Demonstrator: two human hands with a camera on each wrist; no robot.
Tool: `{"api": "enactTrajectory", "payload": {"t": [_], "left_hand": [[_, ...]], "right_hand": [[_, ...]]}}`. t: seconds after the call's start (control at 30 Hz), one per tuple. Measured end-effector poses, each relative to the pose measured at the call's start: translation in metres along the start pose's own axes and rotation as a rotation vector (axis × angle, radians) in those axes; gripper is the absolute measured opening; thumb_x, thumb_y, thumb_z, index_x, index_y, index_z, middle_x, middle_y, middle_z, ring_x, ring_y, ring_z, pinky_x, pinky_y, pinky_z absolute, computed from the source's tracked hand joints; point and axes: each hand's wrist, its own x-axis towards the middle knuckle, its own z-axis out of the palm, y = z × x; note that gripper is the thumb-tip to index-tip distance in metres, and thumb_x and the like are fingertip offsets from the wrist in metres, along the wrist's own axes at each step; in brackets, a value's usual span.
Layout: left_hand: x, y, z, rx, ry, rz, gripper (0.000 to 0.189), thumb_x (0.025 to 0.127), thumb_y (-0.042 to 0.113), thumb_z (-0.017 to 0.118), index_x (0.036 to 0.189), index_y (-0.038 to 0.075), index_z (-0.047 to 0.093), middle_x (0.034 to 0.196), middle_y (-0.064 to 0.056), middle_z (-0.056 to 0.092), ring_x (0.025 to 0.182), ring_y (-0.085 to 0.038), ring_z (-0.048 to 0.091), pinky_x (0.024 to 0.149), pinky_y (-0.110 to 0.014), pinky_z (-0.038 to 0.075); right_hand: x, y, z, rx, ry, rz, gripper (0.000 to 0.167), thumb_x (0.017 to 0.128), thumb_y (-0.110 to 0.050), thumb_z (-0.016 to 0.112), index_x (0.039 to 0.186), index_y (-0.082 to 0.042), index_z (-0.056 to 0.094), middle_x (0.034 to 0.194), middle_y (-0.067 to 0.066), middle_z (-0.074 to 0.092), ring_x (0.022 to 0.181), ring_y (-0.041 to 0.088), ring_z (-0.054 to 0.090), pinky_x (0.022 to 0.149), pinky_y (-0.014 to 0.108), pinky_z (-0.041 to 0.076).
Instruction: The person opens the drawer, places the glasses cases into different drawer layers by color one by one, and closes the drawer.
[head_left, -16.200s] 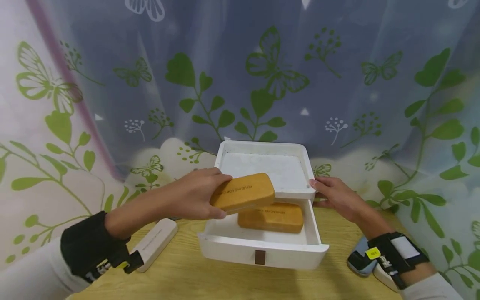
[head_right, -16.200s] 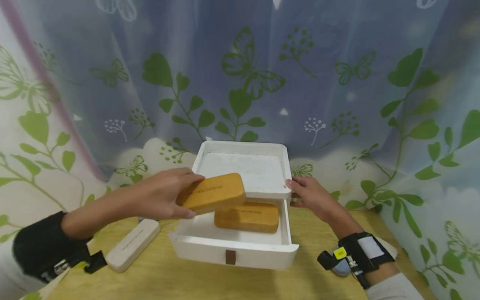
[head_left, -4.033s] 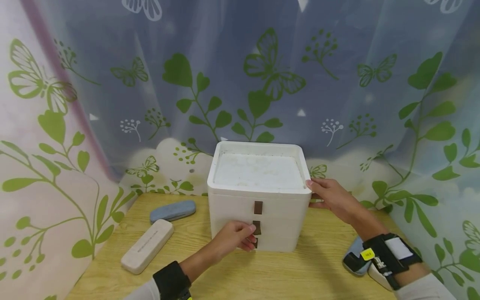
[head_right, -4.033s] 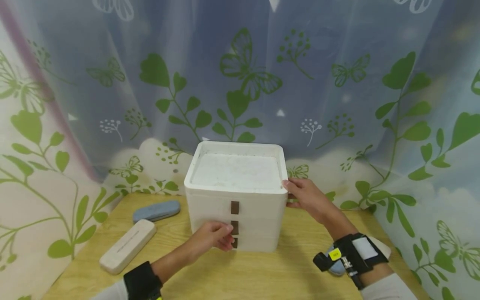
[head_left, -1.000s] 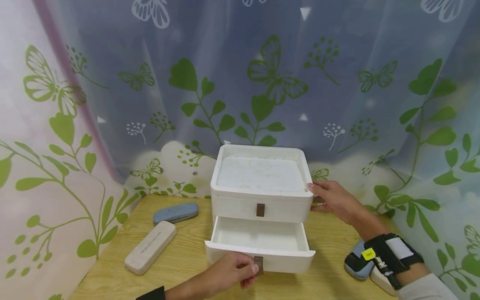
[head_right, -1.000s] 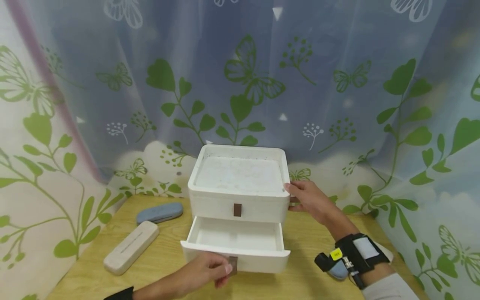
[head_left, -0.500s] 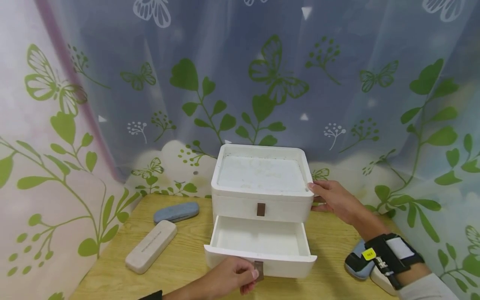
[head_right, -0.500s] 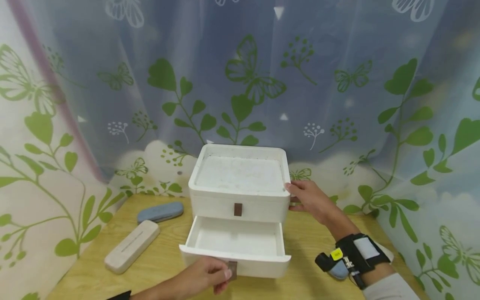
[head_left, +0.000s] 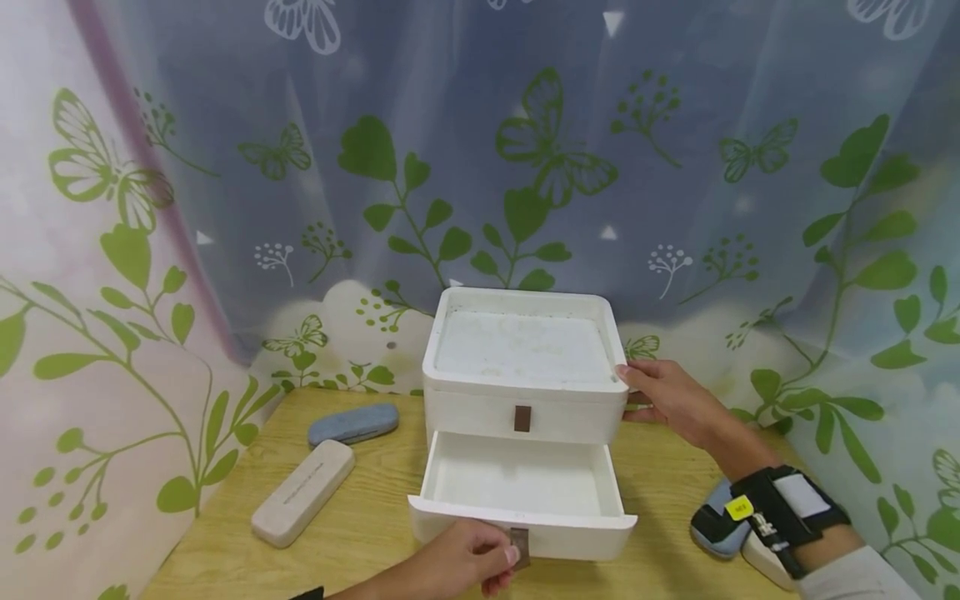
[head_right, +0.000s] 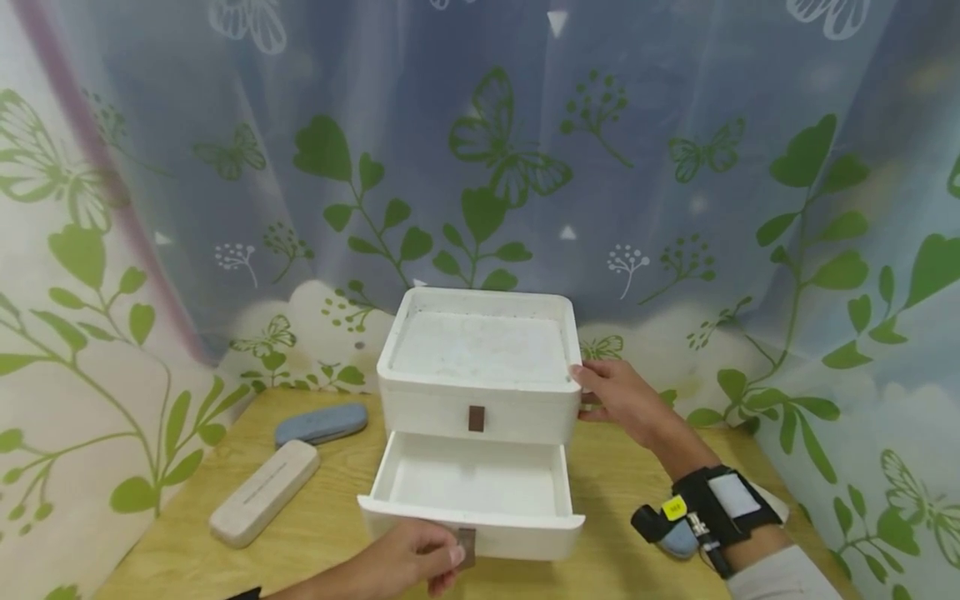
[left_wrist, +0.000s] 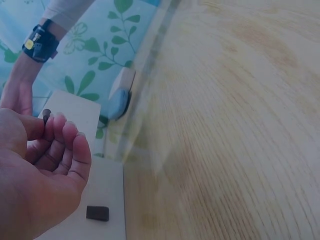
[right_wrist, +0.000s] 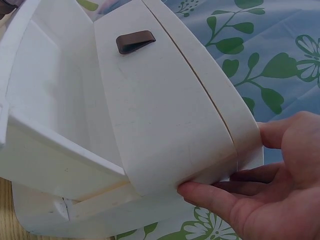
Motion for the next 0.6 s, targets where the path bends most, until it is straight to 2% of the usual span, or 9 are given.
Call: {"api": "enactTrajectory", "payload": {"t": [0.27, 0.6], "left_hand": [[-0.0044, -0.0010, 0.0030, -0.026, -0.002, -0.041, 0.039, 0.104, 0.022, 0.060, 0.082, -0.010, 0.067, 0.069, 0.005, 0.061, 0.064, 0.001, 0.055, 0.063, -0.014, 0.048], [-0.0092, 0.0005, 0.0056, -0.054, 0.015, -0.051, 0.038, 0.103, 0.021, 0.061, 0.084, -0.012, 0.068, 0.069, 0.005, 0.061, 0.063, 0.001, 0.053, 0.060, -0.012, 0.045]], "right_hand": [[-0.0005, 0.0001, 0.0014, -0.008, 0.008, 0.000, 0.067, 0.112, -0.034, 0.045, 0.160, 0.008, 0.024, 0.157, 0.035, 0.041, 0.133, 0.041, 0.060, 0.108, 0.052, 0.052], [-0.0004, 0.0007, 0.0020, -0.015, 0.008, -0.006, 0.068, 0.112, -0.035, 0.045, 0.161, 0.008, 0.024, 0.157, 0.035, 0.041, 0.135, 0.043, 0.058, 0.108, 0.052, 0.052]]}}
